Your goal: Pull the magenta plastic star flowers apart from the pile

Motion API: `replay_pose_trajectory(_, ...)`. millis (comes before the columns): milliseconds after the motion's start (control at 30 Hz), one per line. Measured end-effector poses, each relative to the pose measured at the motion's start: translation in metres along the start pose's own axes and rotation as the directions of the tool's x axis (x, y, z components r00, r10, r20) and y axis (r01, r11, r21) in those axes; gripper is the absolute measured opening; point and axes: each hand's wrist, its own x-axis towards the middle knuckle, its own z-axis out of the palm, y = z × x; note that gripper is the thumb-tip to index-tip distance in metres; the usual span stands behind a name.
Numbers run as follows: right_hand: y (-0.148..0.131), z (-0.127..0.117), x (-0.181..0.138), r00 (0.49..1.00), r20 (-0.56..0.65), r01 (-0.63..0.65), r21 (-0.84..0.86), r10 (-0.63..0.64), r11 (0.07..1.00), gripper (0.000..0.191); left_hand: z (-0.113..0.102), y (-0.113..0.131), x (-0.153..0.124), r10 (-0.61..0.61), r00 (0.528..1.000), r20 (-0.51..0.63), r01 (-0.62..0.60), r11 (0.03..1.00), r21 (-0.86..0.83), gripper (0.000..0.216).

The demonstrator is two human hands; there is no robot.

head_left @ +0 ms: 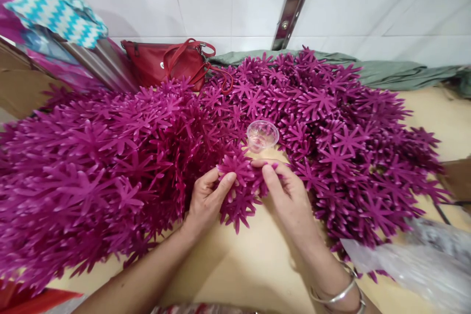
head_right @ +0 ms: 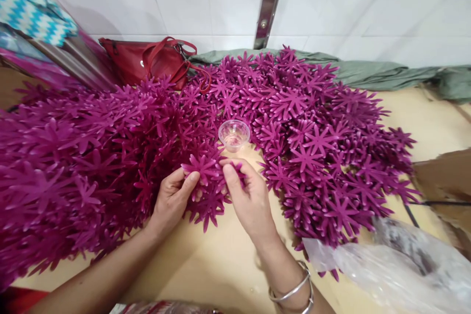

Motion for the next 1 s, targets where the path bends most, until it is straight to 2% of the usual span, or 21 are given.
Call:
replay_pose_trajectory(100, 0.003, 0.002, 0.000, 0.991, 0.099, -0.098, 0.045, 0.093, 0.994, 0.019, 0.001, 0.003, -0.001, 0.024, 0.997, 0.070, -0.024, 1.000, -0.008, 0.039)
replay_pose_trajectory(167, 0.007, 0.002, 0.001, 0.992, 0.058, -0.113, 0.060, 0.109, 0.992, 0.017, 0.001, 0.004, -0.001, 0.024, 0.997, 0.068, -0.023, 1.000, -0.016, 0.038)
replay_pose_trajectory(333, 0.008, 0.001, 0.004, 0.993, -0.110, -0.041, 0.014, 0.043, 0.999, 0.016, 0.001, 0.005, 0.001, 0.093, 0.988, -0.125, -0.096, 0.995, -0.018, 0.025)
replay_pose_trajectory(567, 0.004, 0.001, 0.003, 0.994, -0.109, 0.022, -0.046, -0.027, 0.999, 0.014, 0.003, -0.001, 0.007, 0.101, 0.970, -0.219, -0.131, 0.983, -0.125, 0.043)
replay_pose_trajectory(733, 0.008, 0.002, 0.003, 0.993, -0.119, 0.005, -0.034, -0.009, 0.999, 0.015, 0.003, -0.002, 0.009, 0.037, 0.978, -0.206, -0.070, 0.985, -0.155, 0.042)
replay_pose_trajectory(900, 0.010, 0.002, 0.002, 0.990, -0.140, 0.013, -0.043, -0.019, 0.999, 0.015, 0.003, 0.003, 0.007, 0.011, 0.980, -0.201, -0.038, 0.991, -0.130, 0.029)
replay_pose_trajectory(1000, 0.011, 0.002, 0.003, 0.989, -0.142, 0.022, -0.053, -0.029, 0.998, 0.015, 0.002, 0.006, 0.003, -0.024, 0.984, -0.178, 0.006, 0.995, -0.100, 0.031)
